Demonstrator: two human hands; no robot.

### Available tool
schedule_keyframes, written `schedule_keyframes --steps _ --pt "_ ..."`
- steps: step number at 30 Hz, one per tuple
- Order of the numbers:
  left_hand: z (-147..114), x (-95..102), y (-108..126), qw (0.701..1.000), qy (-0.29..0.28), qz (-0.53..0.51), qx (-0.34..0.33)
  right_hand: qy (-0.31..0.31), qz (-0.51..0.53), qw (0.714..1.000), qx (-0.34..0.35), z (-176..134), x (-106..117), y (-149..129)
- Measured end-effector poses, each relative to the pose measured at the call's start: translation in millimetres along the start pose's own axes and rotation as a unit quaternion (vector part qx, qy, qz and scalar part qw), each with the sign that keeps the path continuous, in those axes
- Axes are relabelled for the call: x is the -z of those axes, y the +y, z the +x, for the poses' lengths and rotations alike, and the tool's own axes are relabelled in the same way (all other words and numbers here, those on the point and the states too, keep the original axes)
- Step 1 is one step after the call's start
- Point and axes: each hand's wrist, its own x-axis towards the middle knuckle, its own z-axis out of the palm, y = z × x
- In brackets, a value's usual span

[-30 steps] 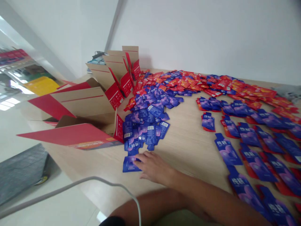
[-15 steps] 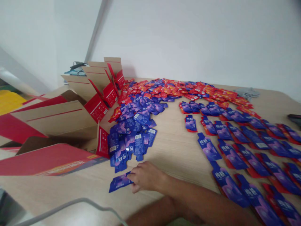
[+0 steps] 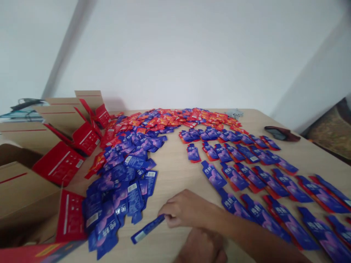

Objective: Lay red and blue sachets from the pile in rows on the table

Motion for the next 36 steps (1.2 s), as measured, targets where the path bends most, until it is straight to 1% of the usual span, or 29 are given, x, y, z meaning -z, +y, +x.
schedule_keyframes --steps 3,4,5,6,9,11,13,15,17,20,22,24,25,27,29,31,32,33,34,35,36 --pt "5 -8.8 -7 0.993 -0.061 0.094 0.021 0.048 0.019 0.997 -0.063 -47 35 36" --pt "7 -10.8 -10 0.989 -0.081 0.121 0.022 0.055 0.019 0.995 -0.083 -63 47 48" --pt "8 -12.3 -11 0.986 -0.095 0.134 0.016 0.059 0.017 0.993 -0.103 -78 59 60" --pt "9 -13.1 -13 0.986 -0.096 0.134 0.008 0.067 0.015 0.990 -0.120 -94 71 70" --pt "9 -12.4 -16 0.994 -0.066 0.081 -0.003 0.098 0.023 0.982 -0.159 -136 102 93" --pt "8 -10.0 -17 0.999 -0.045 0.016 0.022 0.124 0.038 0.973 -0.190 -160 115 99" --pt "7 -5.6 -18 0.995 -0.023 -0.066 0.069 0.141 0.061 0.964 -0.216 -178 119 98" --pt "6 1.7 -17 0.981 0.008 -0.160 0.110 0.148 0.093 0.958 -0.227 -188 115 92" --pt "6 12.0 -14 0.961 0.043 -0.241 0.128 0.144 0.127 0.956 -0.222 -191 107 82" --pt "8 26.8 -5 0.927 0.089 -0.337 0.136 0.119 0.169 0.960 -0.188 -183 94 66" --pt "9 30.3 2 0.892 0.105 -0.421 0.124 0.101 0.184 0.965 -0.154 -173 86 57" --pt "9 26.4 6 0.853 0.127 -0.495 0.110 0.093 0.195 0.968 -0.130 -162 78 52" --pt "9 22.3 6 0.839 0.135 -0.516 0.109 0.094 0.201 0.967 -0.122 -157 75 52" --pt "8 13.0 4 0.826 0.142 -0.531 0.127 0.096 0.213 0.966 -0.109 -150 68 53" --pt "7 6.2 -1 0.823 0.128 -0.530 0.158 0.099 0.215 0.967 -0.098 -145 61 57" --pt "7 4.6 -3 0.819 0.125 -0.525 0.194 0.119 0.201 0.966 -0.114 -143 53 60" --pt "8 5.5 -4 0.817 0.132 -0.521 0.210 0.145 0.191 0.961 -0.139 -142 49 60" --pt "9 7.0 -4 0.815 0.143 -0.516 0.222 0.182 0.186 0.950 -0.172 -142 45 59" --pt "10 8.8 -3 0.812 0.158 -0.513 0.229 0.220 0.193 0.933 -0.209 -142 40 57" --pt "11 10.4 -2 0.809 0.178 -0.509 0.234 0.251 0.214 0.912 -0.244 -143 35 55" --pt "12 11.5 -1 0.807 0.195 -0.505 0.236 0.267 0.246 0.891 -0.272 -143 29 53"
